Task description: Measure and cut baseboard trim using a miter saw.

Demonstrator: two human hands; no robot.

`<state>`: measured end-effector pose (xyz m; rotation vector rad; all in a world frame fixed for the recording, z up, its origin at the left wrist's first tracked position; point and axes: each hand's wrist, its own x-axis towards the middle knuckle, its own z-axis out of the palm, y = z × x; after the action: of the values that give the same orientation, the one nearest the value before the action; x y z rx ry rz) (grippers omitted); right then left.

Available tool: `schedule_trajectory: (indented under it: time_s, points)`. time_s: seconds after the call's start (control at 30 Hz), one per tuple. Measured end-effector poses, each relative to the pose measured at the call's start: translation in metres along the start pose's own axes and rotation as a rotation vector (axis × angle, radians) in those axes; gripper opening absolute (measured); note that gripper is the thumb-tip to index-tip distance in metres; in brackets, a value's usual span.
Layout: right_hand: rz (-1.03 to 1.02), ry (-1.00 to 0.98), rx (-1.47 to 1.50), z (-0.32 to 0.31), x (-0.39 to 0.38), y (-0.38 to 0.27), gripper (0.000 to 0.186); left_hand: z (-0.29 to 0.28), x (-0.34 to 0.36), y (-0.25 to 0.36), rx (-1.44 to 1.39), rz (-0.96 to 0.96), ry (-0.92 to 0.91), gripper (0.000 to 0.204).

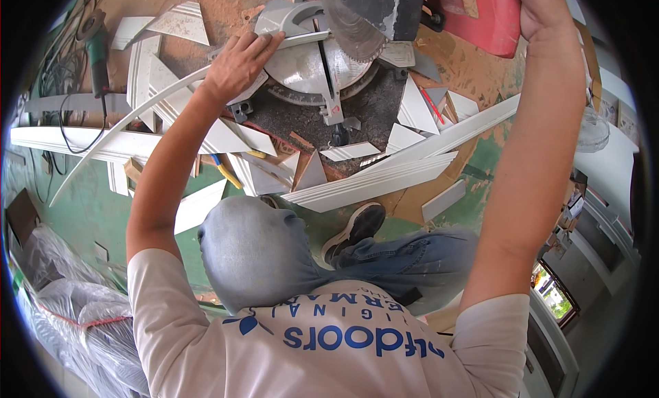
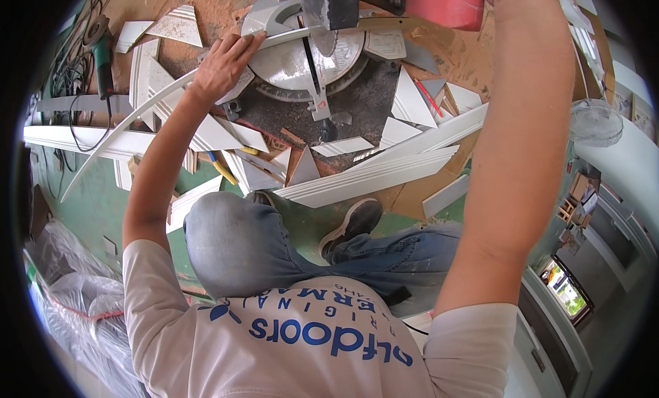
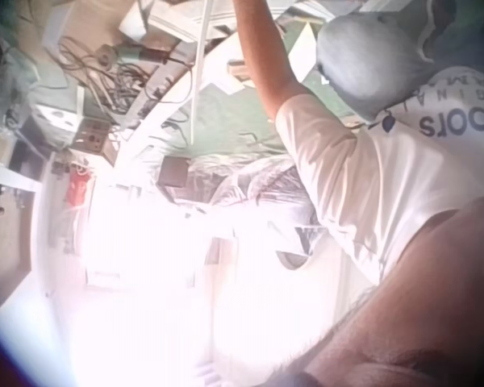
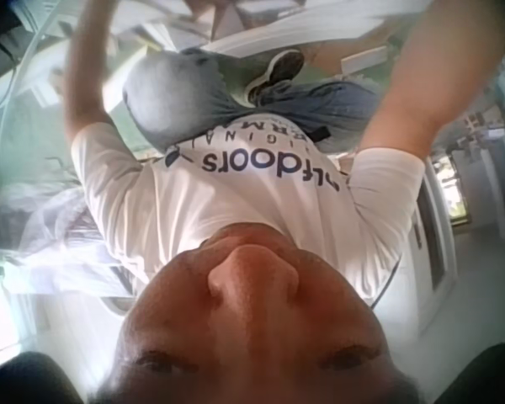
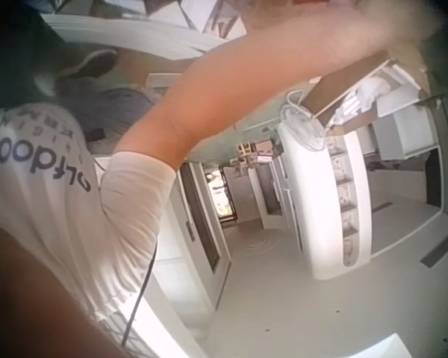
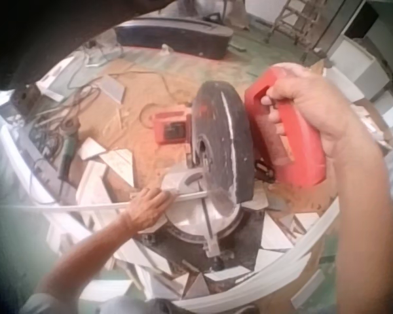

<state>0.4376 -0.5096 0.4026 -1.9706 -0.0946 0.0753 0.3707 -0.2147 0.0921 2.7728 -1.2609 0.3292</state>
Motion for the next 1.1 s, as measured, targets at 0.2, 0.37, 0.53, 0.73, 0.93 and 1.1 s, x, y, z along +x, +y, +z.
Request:
schedule_trajectory:
  time_s: [0.2,0.37,0.53,0.73,0.93,1.1]
  points:
    - [-0.010,0.042,0.005,0.005,-0.012,-0.001,0.040,0.000,0.004,0.005,0.020,-0.037,-0.089,0.074]
    - [0.031,0.113,0.010,0.010,-0.030,0.004,0.051,0.001,0.006,0.007,-0.020,-0.047,0.015,0.068]
    - [0.131,0.203,0.029,0.015,-0.050,0.006,0.054,0.002,0.014,0.007,-0.195,-0.167,0.015,0.056]
    - [0.022,0.139,-0.007,0.018,-0.058,0.022,0.055,0.005,0.011,0.004,-0.313,-0.261,0.025,0.037]
    - [0.008,0.130,-0.025,0.012,-0.055,0.015,0.056,0.008,0.017,0.008,-0.312,-0.254,0.057,0.041]
    - [0.109,0.222,-0.088,0.019,-0.057,0.014,0.057,0.006,0.017,0.008,-0.292,-0.266,0.032,0.039]
